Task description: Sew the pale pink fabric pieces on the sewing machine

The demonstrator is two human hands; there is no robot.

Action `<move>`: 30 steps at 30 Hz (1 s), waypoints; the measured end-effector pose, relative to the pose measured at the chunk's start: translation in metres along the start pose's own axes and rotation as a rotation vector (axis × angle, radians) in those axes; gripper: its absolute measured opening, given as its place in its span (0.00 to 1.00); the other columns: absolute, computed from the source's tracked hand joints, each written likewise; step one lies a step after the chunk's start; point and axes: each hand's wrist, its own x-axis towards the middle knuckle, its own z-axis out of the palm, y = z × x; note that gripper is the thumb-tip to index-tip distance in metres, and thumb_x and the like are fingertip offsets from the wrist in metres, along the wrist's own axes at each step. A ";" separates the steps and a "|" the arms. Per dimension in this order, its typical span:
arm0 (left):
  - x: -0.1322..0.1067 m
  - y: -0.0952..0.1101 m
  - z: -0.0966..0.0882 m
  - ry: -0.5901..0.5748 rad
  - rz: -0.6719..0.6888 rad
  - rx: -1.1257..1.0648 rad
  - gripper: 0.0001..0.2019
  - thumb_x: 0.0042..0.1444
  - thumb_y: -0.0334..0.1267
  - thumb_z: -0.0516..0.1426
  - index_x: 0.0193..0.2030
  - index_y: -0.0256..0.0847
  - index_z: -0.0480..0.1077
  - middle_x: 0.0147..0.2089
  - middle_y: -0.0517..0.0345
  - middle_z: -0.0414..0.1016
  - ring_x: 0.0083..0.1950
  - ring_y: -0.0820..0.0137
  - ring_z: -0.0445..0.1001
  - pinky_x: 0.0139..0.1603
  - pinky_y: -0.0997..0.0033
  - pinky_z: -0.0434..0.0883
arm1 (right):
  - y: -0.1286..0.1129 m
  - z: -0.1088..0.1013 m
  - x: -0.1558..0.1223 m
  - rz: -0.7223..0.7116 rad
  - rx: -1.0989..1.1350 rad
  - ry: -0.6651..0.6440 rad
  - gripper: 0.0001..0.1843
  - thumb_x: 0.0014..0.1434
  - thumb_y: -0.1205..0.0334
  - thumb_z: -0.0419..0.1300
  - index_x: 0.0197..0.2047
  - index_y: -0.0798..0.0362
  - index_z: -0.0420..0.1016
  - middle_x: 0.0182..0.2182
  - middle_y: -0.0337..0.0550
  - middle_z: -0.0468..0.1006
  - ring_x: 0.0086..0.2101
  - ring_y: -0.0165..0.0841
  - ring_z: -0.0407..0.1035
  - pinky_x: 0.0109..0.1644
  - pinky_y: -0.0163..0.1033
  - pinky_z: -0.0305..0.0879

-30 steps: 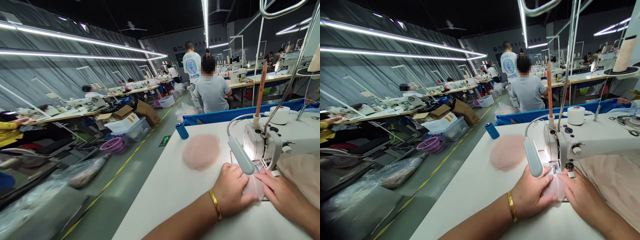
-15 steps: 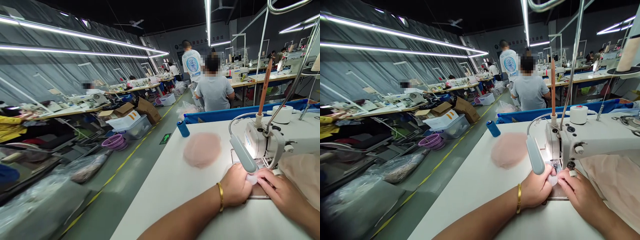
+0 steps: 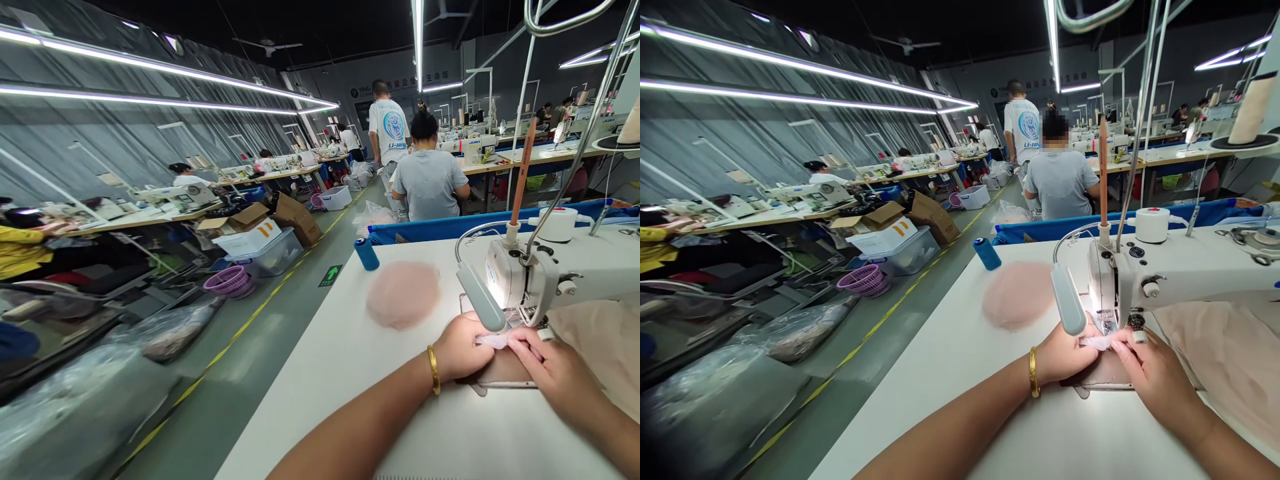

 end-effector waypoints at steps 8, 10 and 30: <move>-0.017 0.000 -0.007 -0.100 0.213 0.224 0.06 0.59 0.34 0.63 0.39 0.43 0.83 0.36 0.55 0.76 0.38 0.66 0.72 0.42 0.67 0.69 | 0.018 -0.005 -0.008 -0.337 -0.016 -0.209 0.20 0.77 0.58 0.47 0.41 0.44 0.79 0.34 0.42 0.82 0.34 0.38 0.74 0.40 0.41 0.71; -0.024 0.003 -0.010 -0.126 0.278 0.335 0.06 0.60 0.35 0.63 0.41 0.44 0.82 0.41 0.54 0.78 0.41 0.65 0.73 0.43 0.65 0.69 | 0.019 -0.009 -0.010 -0.387 -0.041 -0.245 0.17 0.76 0.62 0.49 0.42 0.45 0.79 0.34 0.42 0.81 0.35 0.37 0.73 0.41 0.40 0.70; -0.035 0.015 -0.011 -0.149 0.415 0.478 0.05 0.63 0.29 0.57 0.39 0.40 0.75 0.43 0.55 0.83 0.41 0.66 0.78 0.45 0.62 0.69 | 0.023 -0.013 -0.014 -0.433 -0.175 -0.245 0.13 0.68 0.69 0.55 0.42 0.43 0.79 0.40 0.40 0.84 0.38 0.38 0.77 0.44 0.42 0.74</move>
